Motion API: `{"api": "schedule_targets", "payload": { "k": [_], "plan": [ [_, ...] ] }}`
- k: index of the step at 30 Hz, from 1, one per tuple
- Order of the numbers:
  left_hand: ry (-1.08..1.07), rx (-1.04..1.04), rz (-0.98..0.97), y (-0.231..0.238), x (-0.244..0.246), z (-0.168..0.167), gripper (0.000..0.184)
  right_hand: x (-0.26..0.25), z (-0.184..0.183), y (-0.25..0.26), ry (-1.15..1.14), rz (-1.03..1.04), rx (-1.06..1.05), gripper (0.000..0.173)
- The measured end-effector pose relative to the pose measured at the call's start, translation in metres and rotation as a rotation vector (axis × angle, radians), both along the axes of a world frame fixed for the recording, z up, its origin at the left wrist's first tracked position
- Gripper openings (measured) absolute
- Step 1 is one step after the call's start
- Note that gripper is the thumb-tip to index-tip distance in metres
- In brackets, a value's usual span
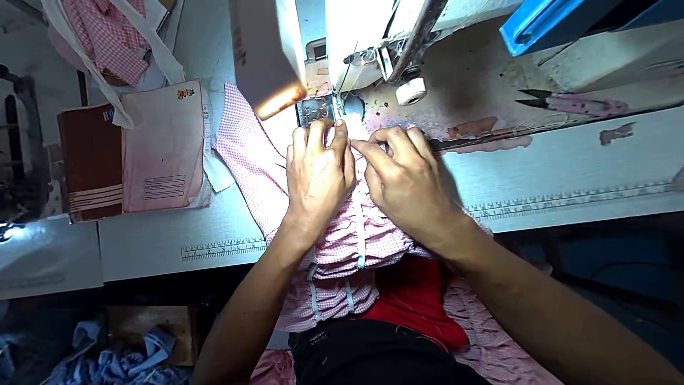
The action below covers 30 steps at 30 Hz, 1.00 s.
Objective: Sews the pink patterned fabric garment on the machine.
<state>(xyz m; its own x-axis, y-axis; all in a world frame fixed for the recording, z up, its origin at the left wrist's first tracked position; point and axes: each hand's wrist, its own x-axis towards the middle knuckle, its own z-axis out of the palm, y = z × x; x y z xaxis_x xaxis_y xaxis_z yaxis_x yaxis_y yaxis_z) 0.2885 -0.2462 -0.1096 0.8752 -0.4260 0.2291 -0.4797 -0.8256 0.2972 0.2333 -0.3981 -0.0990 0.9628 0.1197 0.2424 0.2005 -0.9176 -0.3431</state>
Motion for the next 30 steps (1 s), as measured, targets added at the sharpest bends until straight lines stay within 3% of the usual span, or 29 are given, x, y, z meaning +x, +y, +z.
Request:
{"api": "schedule_targets", "payload": {
  "k": [5, 8, 13, 16, 19, 21, 23, 25, 27, 30],
  "plan": [
    [0.004, -0.061, -0.040, 0.006, 0.000, -0.002, 0.034, -0.003, -0.001, -0.005, 0.001, 0.003, 0.031, 0.036],
    [0.041, -0.080, -0.078, 0.012, -0.001, 0.001, 0.030, -0.009, 0.007, -0.006, 0.098, -0.122, 0.083, 0.054],
    [0.033, -0.148, -0.167, 0.020, 0.003, -0.003, 0.033, 0.000, 0.027, -0.011, 0.271, -0.152, 0.165, 0.028],
    [0.035, -0.131, -0.188, 0.022, 0.003, -0.001, 0.037, 0.021, 0.034, -0.014, 0.440, -0.176, 0.471, 0.022],
    [0.024, -0.126, -0.191, 0.022, 0.002, -0.002, 0.036, 0.031, 0.029, -0.021, 0.564, -0.156, 1.035, 0.019],
    [0.027, -0.122, -0.190, 0.022, 0.002, -0.002, 0.040, 0.033, 0.025, -0.028, 0.550, -0.182, 1.178, 0.011],
    [0.029, -0.119, -0.188, 0.021, 0.001, -0.004, 0.040, 0.036, 0.020, -0.034, 0.402, -0.166, 1.015, 0.009],
    [0.016, -0.116, -0.181, 0.019, 0.000, -0.005, 0.039, 0.040, 0.014, -0.029, 0.188, -0.200, 0.565, 0.011],
    [0.000, -0.113, -0.186, 0.019, -0.002, -0.006, 0.038, 0.039, 0.012, -0.014, 0.116, -0.237, 0.178, 0.024],
    [0.007, -0.089, -0.192, 0.019, -0.005, -0.004, 0.037, 0.024, 0.012, 0.004, 0.035, -0.164, -0.038, 0.032]
  ]
}}
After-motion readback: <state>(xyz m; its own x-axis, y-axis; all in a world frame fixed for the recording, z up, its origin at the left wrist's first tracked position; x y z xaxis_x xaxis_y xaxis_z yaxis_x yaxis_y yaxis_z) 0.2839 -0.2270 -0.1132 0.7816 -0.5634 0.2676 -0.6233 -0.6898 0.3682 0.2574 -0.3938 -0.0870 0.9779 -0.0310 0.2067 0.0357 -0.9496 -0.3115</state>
